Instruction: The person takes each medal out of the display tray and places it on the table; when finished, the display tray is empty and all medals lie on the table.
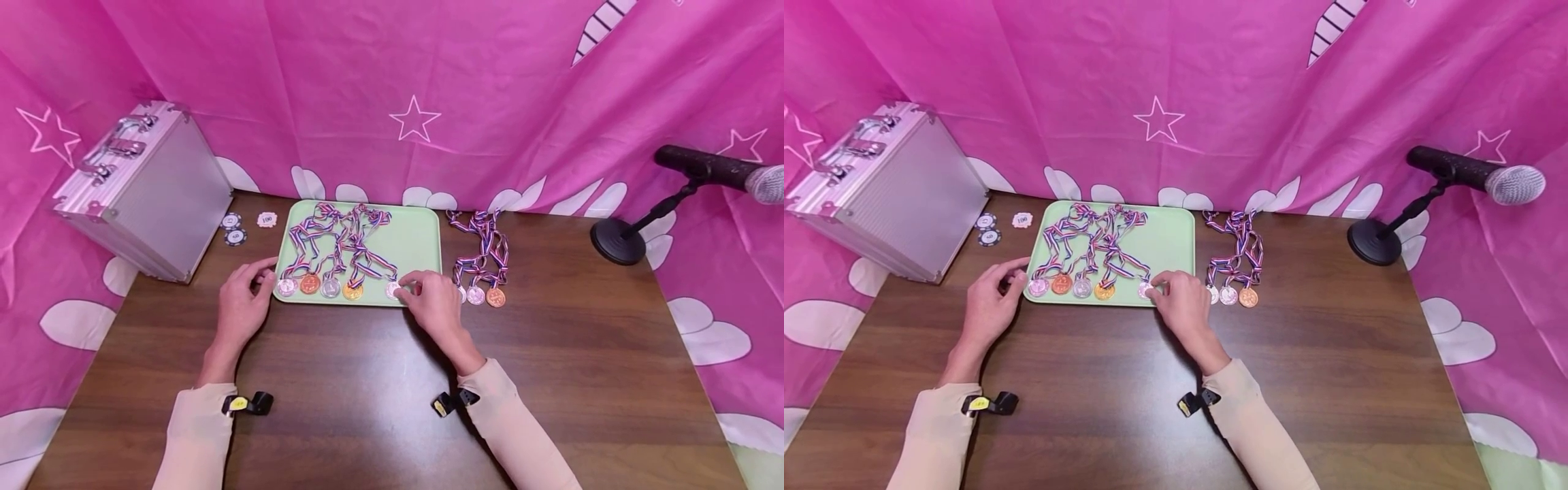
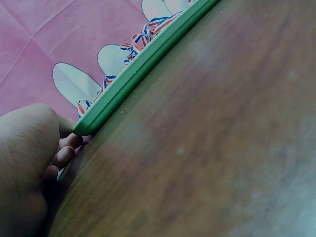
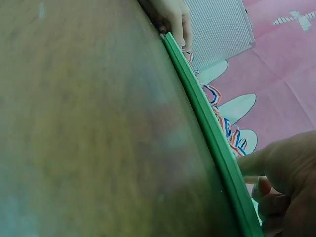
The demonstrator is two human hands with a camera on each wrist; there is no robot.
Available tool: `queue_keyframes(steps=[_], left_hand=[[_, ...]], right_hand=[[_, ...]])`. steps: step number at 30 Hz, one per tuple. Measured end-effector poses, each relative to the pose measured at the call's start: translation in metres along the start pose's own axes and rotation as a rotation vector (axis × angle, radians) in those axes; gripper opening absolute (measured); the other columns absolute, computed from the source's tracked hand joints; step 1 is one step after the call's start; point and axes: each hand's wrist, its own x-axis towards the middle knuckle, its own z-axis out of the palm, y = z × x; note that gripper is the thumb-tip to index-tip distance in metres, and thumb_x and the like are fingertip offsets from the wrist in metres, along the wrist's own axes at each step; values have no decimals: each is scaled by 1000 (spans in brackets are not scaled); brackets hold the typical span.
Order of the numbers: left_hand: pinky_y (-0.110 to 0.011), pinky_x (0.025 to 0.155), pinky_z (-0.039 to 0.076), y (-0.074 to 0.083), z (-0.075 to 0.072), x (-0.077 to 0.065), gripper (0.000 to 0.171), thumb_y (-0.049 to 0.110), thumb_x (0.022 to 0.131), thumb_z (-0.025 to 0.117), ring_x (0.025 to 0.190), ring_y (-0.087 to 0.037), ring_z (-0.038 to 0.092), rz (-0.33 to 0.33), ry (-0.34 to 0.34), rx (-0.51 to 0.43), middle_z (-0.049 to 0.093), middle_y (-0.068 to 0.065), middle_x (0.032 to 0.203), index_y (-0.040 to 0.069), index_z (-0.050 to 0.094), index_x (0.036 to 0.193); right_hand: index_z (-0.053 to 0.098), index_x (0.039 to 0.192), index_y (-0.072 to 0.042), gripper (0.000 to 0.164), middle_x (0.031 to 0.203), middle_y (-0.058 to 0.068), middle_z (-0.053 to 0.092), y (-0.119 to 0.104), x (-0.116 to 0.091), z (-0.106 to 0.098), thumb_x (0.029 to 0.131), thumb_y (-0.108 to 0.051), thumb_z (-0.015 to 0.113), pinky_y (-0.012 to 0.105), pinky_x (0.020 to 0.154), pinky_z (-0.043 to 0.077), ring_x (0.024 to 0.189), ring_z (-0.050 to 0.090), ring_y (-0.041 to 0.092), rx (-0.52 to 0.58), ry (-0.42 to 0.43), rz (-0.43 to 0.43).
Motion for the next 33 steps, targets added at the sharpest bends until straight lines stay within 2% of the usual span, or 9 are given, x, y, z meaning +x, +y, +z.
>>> queue_keyframes(steps=[2, 7, 10, 14, 19, 22, 24, 29, 33], left_hand=[[-37, 84, 37, 0, 0, -1, 30, 10, 110, 66, 97, -28, 56, -2, -3, 4, 68, -18, 106, 3, 75, 138], [-37, 84, 37, 0, 0, -1, 30, 10, 110, 66, 97, -28, 56, -6, -7, 5, 69, -17, 106, 3, 75, 139], [-37, 84, 37, 0, 0, 0, 30, 9, 110, 66, 97, -28, 56, -3, -6, 4, 69, -18, 106, 3, 75, 138], [-37, 85, 37, 0, 0, -1, 30, 9, 110, 66, 97, -28, 56, -1, -4, 2, 69, -18, 106, 2, 75, 138], [-36, 84, 37, 1, 0, -1, 30, 8, 109, 66, 97, -28, 55, -4, -1, -7, 69, -18, 106, 2, 76, 138], [-36, 84, 37, 1, 0, -1, 30, 8, 109, 66, 97, -27, 55, -6, -1, -8, 68, -18, 105, 2, 76, 138], [-36, 84, 36, 1, -1, -1, 30, 9, 110, 66, 97, -27, 55, -8, -1, -7, 68, -18, 105, 2, 76, 138], [-37, 84, 36, 1, -1, -1, 30, 8, 109, 66, 97, -27, 55, -6, -1, -4, 68, -17, 105, 2, 76, 138], [-37, 84, 36, 1, -1, 0, 30, 9, 109, 66, 96, -28, 56, 0, 0, 1, 69, -18, 105, 2, 75, 138]], right_hand=[[87, 98, -23, 16, 61, -11, 57, -1, -2, -3, 89, -36, 93, 37, 51, 40, 55, 53, 13, -7, 14, -12], [85, 98, -18, 32, 66, -8, 60, -17, -4, -15, 82, -43, 98, 39, 52, 44, 58, 57, 15, -22, 19, -5], [83, 97, -18, 37, 74, -6, 62, -18, -4, -11, 77, -44, 101, 40, 56, 47, 63, 59, 17, -38, -22, 49], [79, 97, -20, 39, 87, -4, 64, -7, 0, 3, 75, -42, 103, 41, 65, 50, 74, 61, 16, -6, -60, 106], [74, 99, -22, 30, 88, -9, 73, -2, 3, 5, 83, -34, 98, 40, 70, 52, 73, 65, 10, 73, -82, 66], [75, 96, -17, 19, 82, -6, 76, -8, 4, -8, 89, -22, 92, 35, 69, 53, 69, 67, 10, 186, -83, 37], [76, 95, -10, 14, 80, 1, 76, -16, 5, -19, 92, -13, 89, 30, 67, 55, 67, 70, 12, 317, -104, 61], [75, 102, 3, 9, 82, 9, 76, -30, 13, -42, 96, -1, 82, 24, 53, 54, 64, 75, 16, 675, -137, 247], [75, 107, 4, 11, 84, 5, 77, -38, 21, -57, 98, 1, 79, 24, 51, 51, 65, 78, 17, 872, -88, 334]])
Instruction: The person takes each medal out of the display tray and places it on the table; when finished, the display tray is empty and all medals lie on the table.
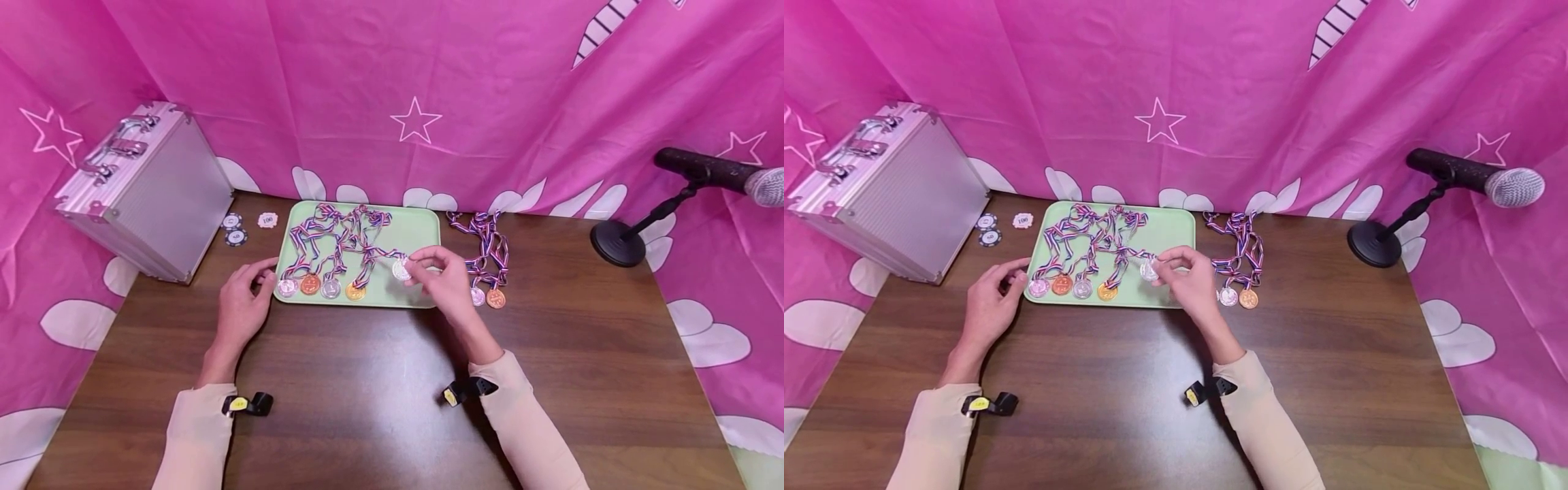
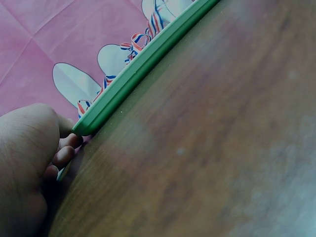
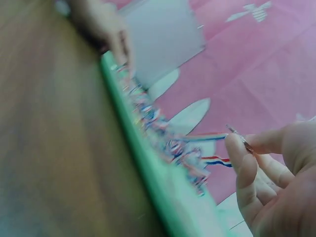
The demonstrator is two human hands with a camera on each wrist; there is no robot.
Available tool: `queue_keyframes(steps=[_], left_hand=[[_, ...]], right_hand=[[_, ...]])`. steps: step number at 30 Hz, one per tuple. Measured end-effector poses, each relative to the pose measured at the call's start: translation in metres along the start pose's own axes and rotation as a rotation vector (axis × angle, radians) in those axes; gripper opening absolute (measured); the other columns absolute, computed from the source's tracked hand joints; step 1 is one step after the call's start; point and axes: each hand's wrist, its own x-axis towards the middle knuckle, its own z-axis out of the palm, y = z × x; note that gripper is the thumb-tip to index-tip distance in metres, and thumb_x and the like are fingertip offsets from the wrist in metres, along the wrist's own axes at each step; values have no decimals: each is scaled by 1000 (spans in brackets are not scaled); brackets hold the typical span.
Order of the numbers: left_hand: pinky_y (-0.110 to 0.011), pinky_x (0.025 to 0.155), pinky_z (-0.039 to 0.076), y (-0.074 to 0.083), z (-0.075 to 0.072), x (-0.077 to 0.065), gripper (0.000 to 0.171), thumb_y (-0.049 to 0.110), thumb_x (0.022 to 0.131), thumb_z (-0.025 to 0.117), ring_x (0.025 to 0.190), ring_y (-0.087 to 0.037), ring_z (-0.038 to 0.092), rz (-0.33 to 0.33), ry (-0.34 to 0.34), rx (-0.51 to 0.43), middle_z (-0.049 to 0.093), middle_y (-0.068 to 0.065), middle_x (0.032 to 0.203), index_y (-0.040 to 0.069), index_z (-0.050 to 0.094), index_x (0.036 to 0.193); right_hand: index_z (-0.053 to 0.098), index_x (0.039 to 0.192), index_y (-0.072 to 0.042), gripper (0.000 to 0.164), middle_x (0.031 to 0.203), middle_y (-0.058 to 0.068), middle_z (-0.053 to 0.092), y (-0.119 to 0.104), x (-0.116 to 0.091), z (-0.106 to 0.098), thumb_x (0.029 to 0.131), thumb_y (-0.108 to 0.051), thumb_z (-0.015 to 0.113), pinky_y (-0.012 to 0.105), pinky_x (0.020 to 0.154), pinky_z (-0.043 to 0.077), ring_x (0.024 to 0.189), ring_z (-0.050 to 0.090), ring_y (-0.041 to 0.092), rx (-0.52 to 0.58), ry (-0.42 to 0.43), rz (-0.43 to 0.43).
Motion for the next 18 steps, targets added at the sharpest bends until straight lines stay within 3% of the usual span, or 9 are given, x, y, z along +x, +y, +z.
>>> queue_keyframes(steps=[4, 8, 18], left_hand=[[-38, 84, 36, -1, 1, -1, 30, 9, 110, 66, 96, -29, 56, 3, 3, 0, 69, -18, 105, 2, 76, 138], [-39, 84, 36, -1, 2, 0, 30, 8, 109, 66, 96, -29, 56, 8, 3, -3, 69, -18, 105, 2, 76, 137], [-40, 85, 36, -1, 0, -1, 31, 9, 110, 66, 98, -29, 56, 3, -2, -8, 69, -18, 106, 2, 75, 138]], right_hand=[[75, 108, 1, 10, 84, 2, 78, -20, -1, -2, 99, 2, 78, 24, 52, 50, 67, 78, 14, 158, 3, -15], [76, 105, -4, 10, 85, 1, 79, -37, -4, -4, 99, 3, 77, 23, 54, 51, 68, 77, 13, 248, 15, -72], [84, 104, -4, 18, 82, 4, 80, -81, -29, -29, 94, 10, 80, 23, 56, 56, 62, 73, 12, 202, 97, -271]])
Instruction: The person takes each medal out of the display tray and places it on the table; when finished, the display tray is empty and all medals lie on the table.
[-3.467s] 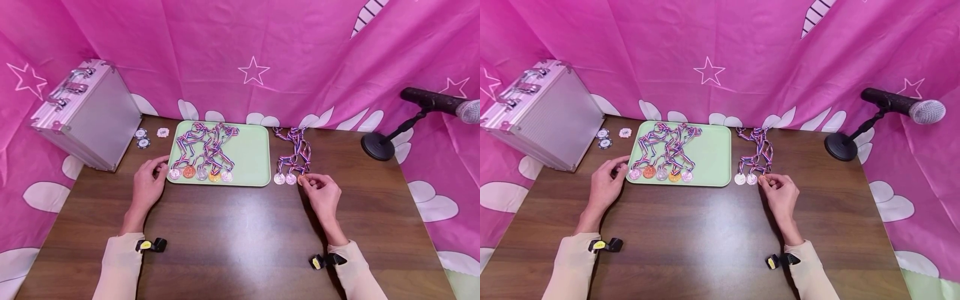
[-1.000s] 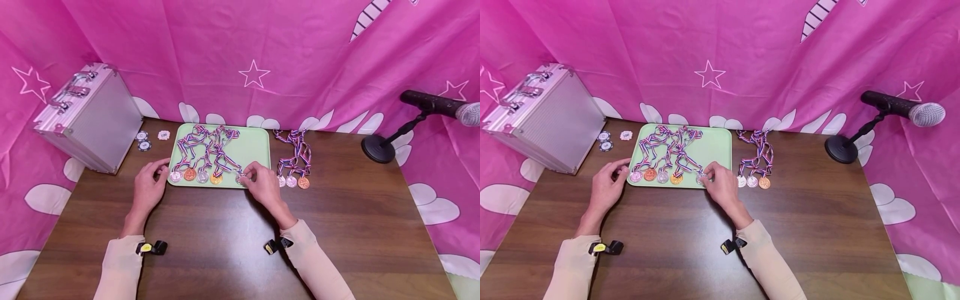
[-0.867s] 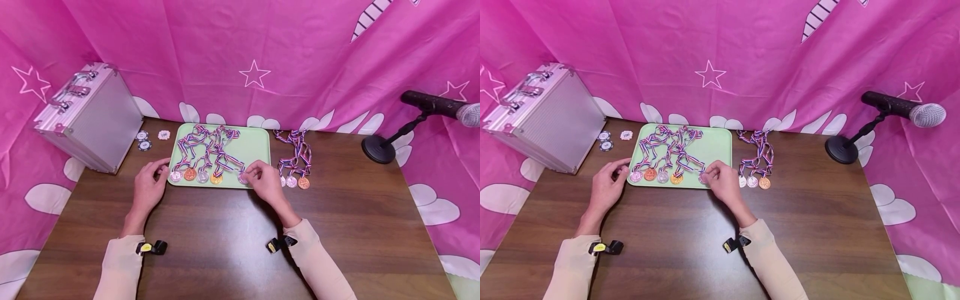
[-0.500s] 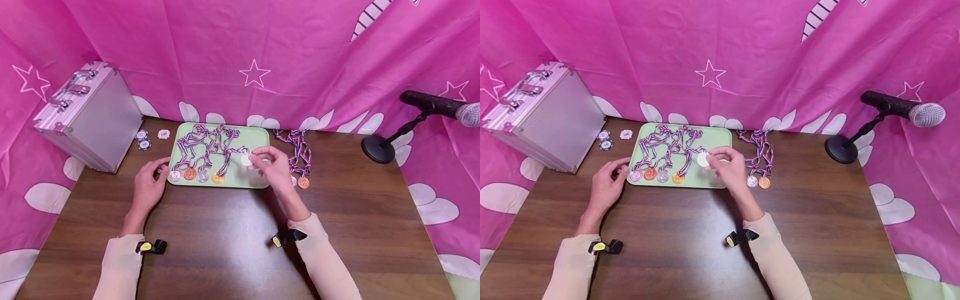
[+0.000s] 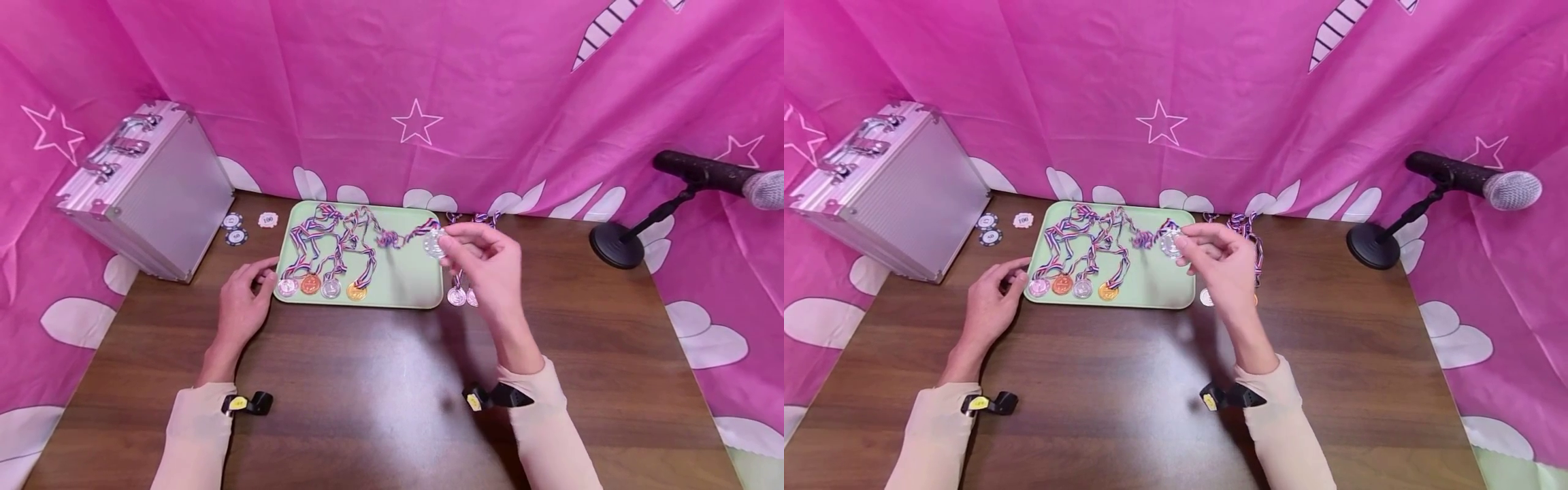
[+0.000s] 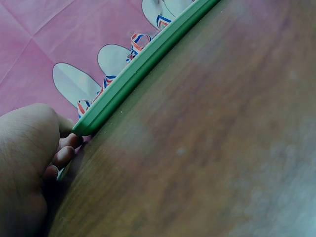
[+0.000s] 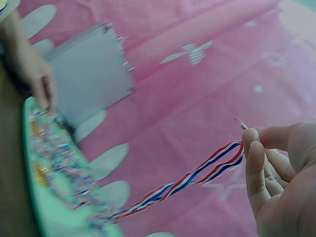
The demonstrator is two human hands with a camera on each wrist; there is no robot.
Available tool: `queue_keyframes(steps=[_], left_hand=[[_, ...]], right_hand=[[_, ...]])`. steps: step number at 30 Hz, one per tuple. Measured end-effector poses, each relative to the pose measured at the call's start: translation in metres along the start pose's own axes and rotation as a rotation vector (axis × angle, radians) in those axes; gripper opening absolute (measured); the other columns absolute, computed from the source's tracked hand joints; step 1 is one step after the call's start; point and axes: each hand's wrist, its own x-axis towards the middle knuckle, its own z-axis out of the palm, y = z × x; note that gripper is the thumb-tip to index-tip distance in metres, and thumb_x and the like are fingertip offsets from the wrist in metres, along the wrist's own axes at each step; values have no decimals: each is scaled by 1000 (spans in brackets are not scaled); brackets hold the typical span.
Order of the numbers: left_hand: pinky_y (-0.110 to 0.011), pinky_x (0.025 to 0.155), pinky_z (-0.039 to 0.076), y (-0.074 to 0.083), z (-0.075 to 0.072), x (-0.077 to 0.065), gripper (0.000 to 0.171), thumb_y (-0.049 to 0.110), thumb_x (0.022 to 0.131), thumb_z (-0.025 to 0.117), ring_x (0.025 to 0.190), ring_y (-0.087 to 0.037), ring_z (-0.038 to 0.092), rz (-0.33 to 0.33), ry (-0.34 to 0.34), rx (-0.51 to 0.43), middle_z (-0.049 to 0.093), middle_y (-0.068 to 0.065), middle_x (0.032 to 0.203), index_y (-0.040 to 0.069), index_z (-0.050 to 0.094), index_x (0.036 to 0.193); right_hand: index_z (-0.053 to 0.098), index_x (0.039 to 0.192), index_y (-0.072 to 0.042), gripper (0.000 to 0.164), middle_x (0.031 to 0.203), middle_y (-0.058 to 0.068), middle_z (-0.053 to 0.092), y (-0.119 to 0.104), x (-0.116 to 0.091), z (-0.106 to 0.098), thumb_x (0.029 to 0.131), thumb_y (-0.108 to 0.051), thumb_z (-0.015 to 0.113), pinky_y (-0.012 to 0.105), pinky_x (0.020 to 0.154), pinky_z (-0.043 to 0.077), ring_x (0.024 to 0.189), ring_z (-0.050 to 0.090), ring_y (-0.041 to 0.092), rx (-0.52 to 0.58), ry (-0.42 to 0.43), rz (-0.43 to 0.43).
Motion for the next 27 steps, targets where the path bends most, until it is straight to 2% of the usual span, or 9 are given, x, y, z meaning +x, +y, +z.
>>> queue_keyframes(steps=[5, 10, 14, 17, 20, 23, 27], left_hand=[[-40, 86, 36, 0, -1, -2, 31, 10, 110, 66, 98, -29, 55, -9, -5, 2, 68, -19, 106, 2, 75, 139], [-39, 85, 36, -2, -2, -2, 31, 10, 110, 66, 97, -29, 55, -3, 4, 4, 69, -19, 105, 1, 75, 138], [-39, 85, 36, -2, -1, -1, 31, 11, 110, 66, 97, -29, 55, -4, -2, 7, 68, -18, 106, 2, 75, 139], [-39, 85, 36, -2, -1, -1, 31, 12, 111, 66, 97, -29, 55, -5, -8, 9, 68, -18, 106, 2, 75, 139], [-39, 84, 36, -1, 0, -1, 31, 12, 111, 65, 97, -29, 54, -5, -10, 9, 68, -18, 105, 2, 75, 139], [-38, 84, 36, 0, 0, -1, 31, 11, 111, 66, 96, -28, 54, 0, -7, 8, 68, -18, 105, 2, 75, 139], [-37, 84, 36, 0, 0, 0, 30, 10, 110, 66, 96, -27, 54, 6, 2, 1, 68, -18, 105, 1, 75, 138]], right_hand=[[84, 100, -4, 25, 83, 7, 80, -35, -2, -12, 93, 16, 72, 24, 56, 59, 58, 72, 12, 115, 44, -82], [81, 99, 6, 20, 81, 12, 78, -58, 12, -29, 95, 19, 67, 23, 56, 59, 58, 71, 13, 234, 108, -148], [79, 103, 13, 10, 82, 16, 78, -62, 33, -49, 96, 16, 73, 24, 56, 59, 58, 73, 17, 256, 202, -187], [77, 104, 15, 9, 82, 16, 77, -60, 44, -66, 95, 16, 74, 24, 56, 59, 58, 73, 18, 270, 249, -244], [75, 104, 17, 10, 80, 17, 75, -53, 48, -82, 95, 16, 76, 24, 56, 58, 57, 72, 19, 308, 288, -266], [76, 104, 15, 8, 80, 16, 74, -37, 44, -97, 96, 14, 75, 23, 56, 58, 57, 71, 18, 292, 324, -198], [79, 100, 8, 10, 81, 12, 76, -3, 32, -116, 99, 14, 72, 22, 57, 58, 59, 71, 15, 198, 358, -18]])
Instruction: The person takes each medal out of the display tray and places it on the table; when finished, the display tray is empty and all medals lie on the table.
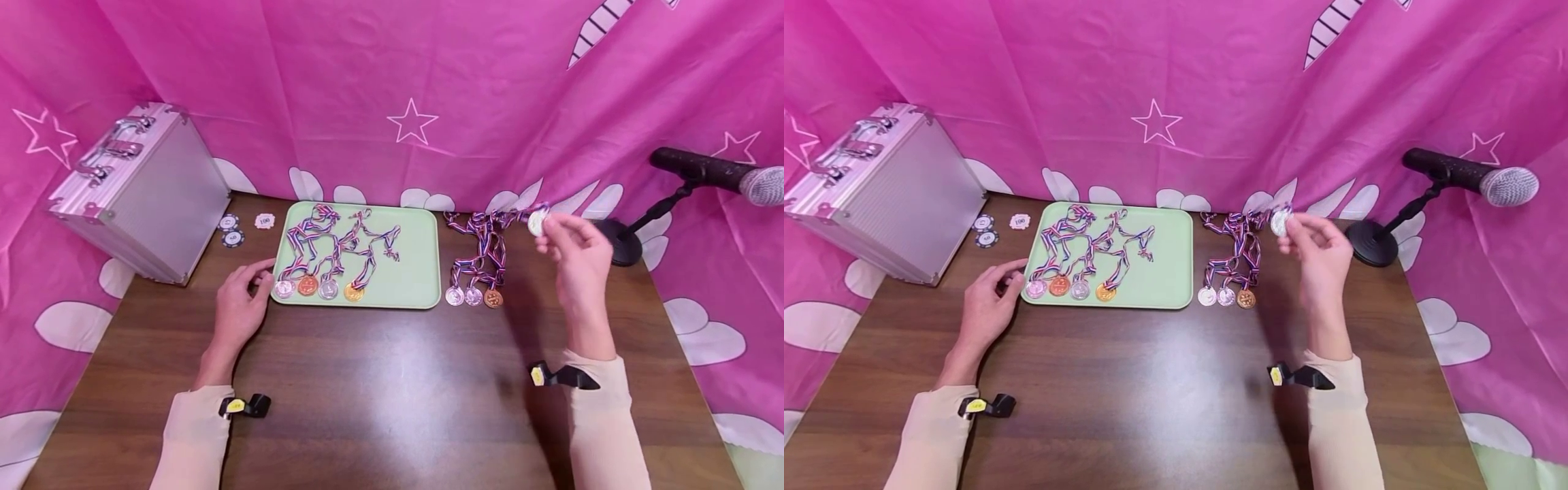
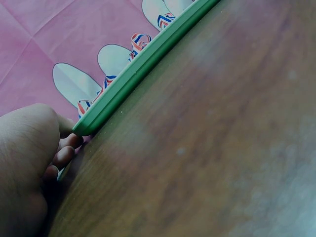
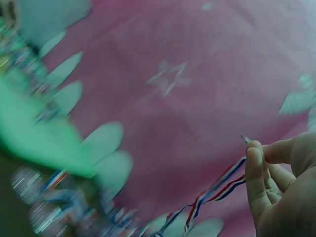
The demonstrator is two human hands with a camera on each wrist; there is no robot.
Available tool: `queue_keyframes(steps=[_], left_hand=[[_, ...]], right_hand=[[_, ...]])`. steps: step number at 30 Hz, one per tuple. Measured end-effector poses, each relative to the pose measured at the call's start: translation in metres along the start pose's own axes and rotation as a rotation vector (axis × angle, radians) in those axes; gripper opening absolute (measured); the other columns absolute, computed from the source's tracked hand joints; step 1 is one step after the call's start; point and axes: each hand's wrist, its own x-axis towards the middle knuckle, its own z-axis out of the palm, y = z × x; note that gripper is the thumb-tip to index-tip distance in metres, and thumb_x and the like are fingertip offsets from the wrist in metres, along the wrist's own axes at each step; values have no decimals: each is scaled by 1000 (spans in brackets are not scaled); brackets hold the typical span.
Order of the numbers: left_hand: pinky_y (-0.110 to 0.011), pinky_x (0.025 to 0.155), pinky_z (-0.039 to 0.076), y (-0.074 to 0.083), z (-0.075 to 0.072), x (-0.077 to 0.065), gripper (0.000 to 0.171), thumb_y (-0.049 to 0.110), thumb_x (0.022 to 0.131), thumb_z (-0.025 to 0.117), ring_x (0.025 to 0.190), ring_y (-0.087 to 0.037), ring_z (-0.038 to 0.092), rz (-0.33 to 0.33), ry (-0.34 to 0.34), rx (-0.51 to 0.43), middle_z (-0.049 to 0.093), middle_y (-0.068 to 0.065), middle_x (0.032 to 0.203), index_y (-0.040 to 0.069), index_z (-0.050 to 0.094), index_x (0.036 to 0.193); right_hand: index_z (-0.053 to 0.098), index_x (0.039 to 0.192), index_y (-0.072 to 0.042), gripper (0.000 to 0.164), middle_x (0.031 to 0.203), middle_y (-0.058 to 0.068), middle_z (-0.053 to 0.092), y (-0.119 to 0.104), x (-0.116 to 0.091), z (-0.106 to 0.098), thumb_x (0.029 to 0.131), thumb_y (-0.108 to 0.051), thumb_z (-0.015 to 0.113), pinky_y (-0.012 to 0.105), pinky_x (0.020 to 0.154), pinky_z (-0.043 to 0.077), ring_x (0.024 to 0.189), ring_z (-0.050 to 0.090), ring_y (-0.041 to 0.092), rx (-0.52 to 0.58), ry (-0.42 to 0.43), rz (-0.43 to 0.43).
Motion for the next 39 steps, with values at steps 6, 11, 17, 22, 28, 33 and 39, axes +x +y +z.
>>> queue_keyframes(steps=[6, 11, 17, 22, 28, 33, 39], left_hand=[[-37, 83, 36, 0, 0, 0, 30, 10, 110, 66, 95, -27, 54, 2, -2, -2, 68, -18, 105, 1, 75, 138], [-37, 83, 36, -1, -1, 1, 30, 9, 110, 66, 95, -27, 54, 9, 6, -4, 68, -19, 104, 1, 75, 137], [-38, 84, 36, 0, -1, 2, 31, 10, 111, 66, 96, -27, 54, 2, -7, 5, 68, -19, 106, 1, 75, 139], [-38, 85, 36, 1, -1, 1, 31, 10, 110, 65, 97, -28, 55, -10, -13, 3, 68, -19, 106, 1, 74, 139], [-38, 85, 36, 1, 0, 0, 31, 9, 110, 66, 97, -28, 55, 1, -3, 1, 68, -19, 105, 2, 75, 139], [-37, 84, 36, 0, 1, -1, 31, 9, 110, 66, 96, -28, 55, -3, -5, -1, 68, -18, 105, 1, 75, 138], [-37, 84, 36, 0, 1, 0, 31, 8, 110, 66, 97, -28, 55, -5, -3, 2, 68, -19, 105, 2, 75, 138]], right_hand=[[81, 97, 1, 16, 79, 6, 77, 48, -18, -45, 100, 13, 71, 22, 59, 60, 61, 72, 11, -211, 28, 195], [79, 99, 1, 11, 75, 2, 77, 74, -34, -69, 100, 10, 73, 23, 60, 60, 60, 71, 10, -357, -6, 254], [73, 108, 13, 9, 74, -1, 76, 85, -43, -84, 100, 10, 73, 22, 59, 60, 58, 71, 8, -453, -28, 274], [72, 117, 18, 22, 74, -5, 75, 82, -45, -90, 101, 3, 77, 20, 58, 57, 60, 69, 6, -567, -53, 283], [76, 116, 14, 27, 74, -8, 74, 81, -48, -93, 98, -4, 83, 18, 55, 54, 60, 66, 0, -793, -93, 191], [86, 103, 0, 20, 77, 4, 78, 88, -52, -94, 91, -16, 92, 14, 66, 44, 62, 59, -10, -1057, -55, 16], [88, 98, -3, 20, 82, 16, 80, 93, -54, -94, 89, -20, 95, 17, 73, 40, 65, 56, -15, -1099, -9, -71]])
